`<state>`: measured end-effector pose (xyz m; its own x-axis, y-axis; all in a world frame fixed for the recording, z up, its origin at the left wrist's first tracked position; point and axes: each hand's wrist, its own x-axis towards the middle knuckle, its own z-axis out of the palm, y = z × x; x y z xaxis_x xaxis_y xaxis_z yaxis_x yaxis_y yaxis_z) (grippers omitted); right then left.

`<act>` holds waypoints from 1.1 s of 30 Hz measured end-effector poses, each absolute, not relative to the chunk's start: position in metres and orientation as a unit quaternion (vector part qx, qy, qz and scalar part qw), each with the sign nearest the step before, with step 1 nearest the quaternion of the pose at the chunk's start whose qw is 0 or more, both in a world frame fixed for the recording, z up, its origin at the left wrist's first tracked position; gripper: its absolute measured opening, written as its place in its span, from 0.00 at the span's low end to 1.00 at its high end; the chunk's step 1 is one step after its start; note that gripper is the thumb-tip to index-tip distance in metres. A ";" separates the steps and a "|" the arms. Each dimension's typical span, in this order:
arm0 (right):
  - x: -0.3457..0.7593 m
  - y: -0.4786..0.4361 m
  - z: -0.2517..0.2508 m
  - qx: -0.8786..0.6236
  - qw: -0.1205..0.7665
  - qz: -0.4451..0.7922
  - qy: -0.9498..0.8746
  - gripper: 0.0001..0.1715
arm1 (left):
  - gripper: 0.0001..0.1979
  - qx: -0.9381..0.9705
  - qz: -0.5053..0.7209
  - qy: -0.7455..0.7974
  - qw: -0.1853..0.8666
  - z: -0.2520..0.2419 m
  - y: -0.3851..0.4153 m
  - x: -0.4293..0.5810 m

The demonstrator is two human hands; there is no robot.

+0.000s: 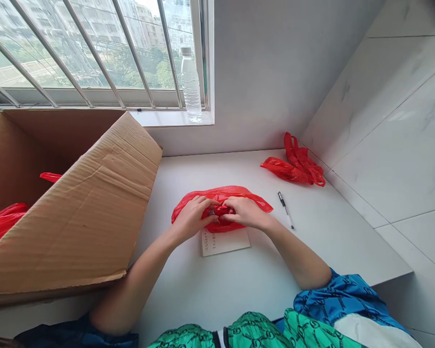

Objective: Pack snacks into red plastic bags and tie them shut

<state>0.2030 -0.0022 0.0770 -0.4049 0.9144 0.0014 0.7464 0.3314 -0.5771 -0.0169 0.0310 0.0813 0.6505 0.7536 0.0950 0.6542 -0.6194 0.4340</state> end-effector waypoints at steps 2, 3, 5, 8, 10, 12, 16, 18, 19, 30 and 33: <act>0.206 -0.002 0.081 -0.510 0.199 0.238 -0.802 0.10 | 0.18 0.885 0.148 0.395 0.196 0.079 0.030 -0.023; 0.208 -0.002 0.083 -0.511 0.216 0.223 -0.802 0.10 | 0.21 0.882 0.140 0.406 0.195 0.079 0.030 -0.026; 0.210 -0.002 0.088 -0.518 0.249 0.179 -0.799 0.06 | 0.26 0.874 0.110 0.432 0.191 0.079 0.030 -0.031; 0.212 -0.003 0.091 -0.514 0.292 0.091 -0.802 0.04 | 0.26 0.864 0.108 0.446 0.206 0.086 0.027 -0.032; 0.210 -0.004 0.089 -0.496 0.306 0.033 -0.812 0.08 | 0.25 0.848 0.163 0.434 0.255 0.093 0.023 -0.028; 0.207 -0.004 0.086 -0.481 0.301 -0.005 -0.824 0.11 | 0.27 0.810 0.236 0.417 0.338 0.099 0.020 -0.022; 0.205 -0.005 0.088 -0.477 0.300 0.021 -0.826 0.19 | 0.24 0.740 0.312 0.393 0.448 0.101 0.016 -0.016; 0.209 -0.005 0.094 -0.490 0.345 0.081 -0.796 0.25 | 0.22 0.736 0.317 0.392 0.452 0.098 0.016 -0.017; 0.211 -0.005 0.097 -0.496 0.372 0.125 -0.775 0.25 | 0.21 0.738 0.317 0.393 0.448 0.096 0.017 -0.017; 0.215 -0.004 0.100 -0.477 0.391 0.469 -0.633 0.22 | 0.20 0.782 0.289 0.398 0.383 0.087 0.017 -0.015; 0.216 -0.001 0.097 -0.454 0.391 0.513 -0.615 0.21 | 0.20 0.784 0.285 0.399 0.381 0.087 0.016 -0.015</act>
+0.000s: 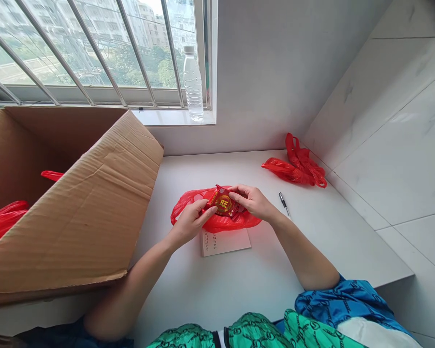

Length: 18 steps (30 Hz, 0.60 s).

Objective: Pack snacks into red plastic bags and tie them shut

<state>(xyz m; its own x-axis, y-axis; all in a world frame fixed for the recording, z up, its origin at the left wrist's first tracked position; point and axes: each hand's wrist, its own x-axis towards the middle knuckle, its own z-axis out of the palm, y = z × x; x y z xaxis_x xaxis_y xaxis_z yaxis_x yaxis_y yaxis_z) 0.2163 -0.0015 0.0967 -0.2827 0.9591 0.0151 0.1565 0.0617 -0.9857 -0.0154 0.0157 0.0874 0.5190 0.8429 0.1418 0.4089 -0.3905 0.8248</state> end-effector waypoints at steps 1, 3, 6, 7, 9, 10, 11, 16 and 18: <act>0.217 -0.001 0.096 -0.452 0.392 0.514 -0.615 0.21 | 0.20 0.783 0.282 0.403 0.380 0.088 0.015 -0.016; 0.217 0.000 0.095 -0.448 0.390 0.513 -0.619 0.20 | 0.22 0.786 0.278 0.409 0.371 0.089 0.014 -0.016; 0.217 0.000 0.095 -0.442 0.380 0.505 -0.637 0.21 | 0.23 0.801 0.270 0.415 0.335 0.090 0.012 -0.017; 0.218 0.000 0.095 -0.443 0.374 0.495 -0.647 0.21 | 0.23 0.810 0.267 0.418 0.311 0.090 0.011 -0.017; 0.219 -0.002 0.097 -0.457 0.357 0.466 -0.668 0.20 | 0.22 0.832 0.265 0.425 0.240 0.090 0.009 -0.019; 0.220 -0.002 0.098 -0.466 0.346 0.449 -0.679 0.20 | 0.20 0.841 0.268 0.427 0.198 0.092 0.007 -0.020; 0.220 -0.003 0.099 -0.475 0.335 0.432 -0.689 0.20 | 0.19 0.846 0.271 0.432 0.160 0.093 0.005 -0.022; 0.224 -0.002 0.097 -0.487 0.307 0.365 -0.732 0.18 | 0.16 0.819 0.294 0.489 0.060 0.108 -0.005 -0.035; 0.223 0.000 0.094 -0.489 0.296 0.351 -0.741 0.19 | 0.18 0.805 0.303 0.509 0.034 0.110 -0.009 -0.043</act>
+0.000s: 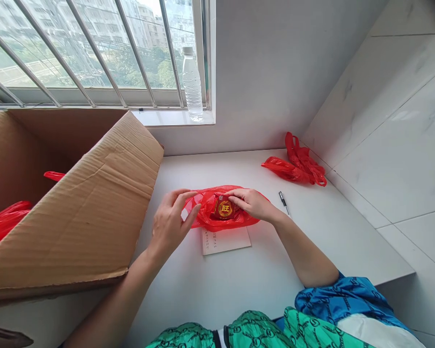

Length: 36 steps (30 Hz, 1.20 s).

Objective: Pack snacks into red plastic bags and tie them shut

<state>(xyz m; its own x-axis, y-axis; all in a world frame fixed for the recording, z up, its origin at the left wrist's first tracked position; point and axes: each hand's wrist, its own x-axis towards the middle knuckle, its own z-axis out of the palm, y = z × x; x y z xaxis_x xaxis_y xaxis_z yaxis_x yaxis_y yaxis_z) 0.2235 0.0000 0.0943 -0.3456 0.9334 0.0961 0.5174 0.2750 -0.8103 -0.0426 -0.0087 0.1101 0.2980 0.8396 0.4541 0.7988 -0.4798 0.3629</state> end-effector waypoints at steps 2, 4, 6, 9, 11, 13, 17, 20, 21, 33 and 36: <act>0.223 0.001 0.093 -0.493 0.288 0.326 -0.754 0.20 | 0.21 0.792 0.297 0.533 0.022 0.107 -0.012 -0.050; 0.224 0.001 0.095 -0.508 0.283 0.271 -0.767 0.22 | 0.26 0.780 0.272 0.563 0.031 0.099 -0.015 -0.057; 0.227 -0.002 0.102 -0.533 0.278 0.201 -0.773 0.24 | 0.30 0.771 0.242 0.585 0.064 0.089 -0.018 -0.062; 0.236 -0.010 0.116 -0.568 0.253 0.129 -0.772 0.21 | 0.33 0.759 0.219 0.599 0.133 0.081 -0.022 -0.065; 0.244 -0.018 0.123 -0.590 0.223 0.094 -0.770 0.14 | 0.34 0.745 0.222 0.606 0.170 0.081 -0.025 -0.065; 0.252 -0.024 0.126 -0.613 0.184 0.061 -0.766 0.10 | 0.35 0.733 0.235 0.610 0.186 0.084 -0.027 -0.064; 0.260 -0.030 0.119 -0.655 0.118 -0.005 -0.747 0.10 | 0.33 0.723 0.293 0.592 0.202 0.094 -0.032 -0.059; 0.258 -0.025 0.110 -0.689 0.073 -0.025 -0.720 0.14 | 0.33 0.710 0.344 0.568 0.235 0.100 -0.036 -0.054; 0.256 -0.023 0.107 -0.699 0.057 -0.020 -0.713 0.14 | 0.34 0.704 0.358 0.563 0.245 0.101 -0.037 -0.052; 0.258 -0.019 0.140 -0.534 0.397 0.154 -0.731 0.05 | 0.18 0.564 0.521 0.491 0.411 0.117 -0.035 -0.053; 0.258 -0.018 0.156 -0.422 0.552 0.258 -0.671 0.08 | 0.11 0.548 0.610 0.427 0.380 0.136 -0.030 -0.042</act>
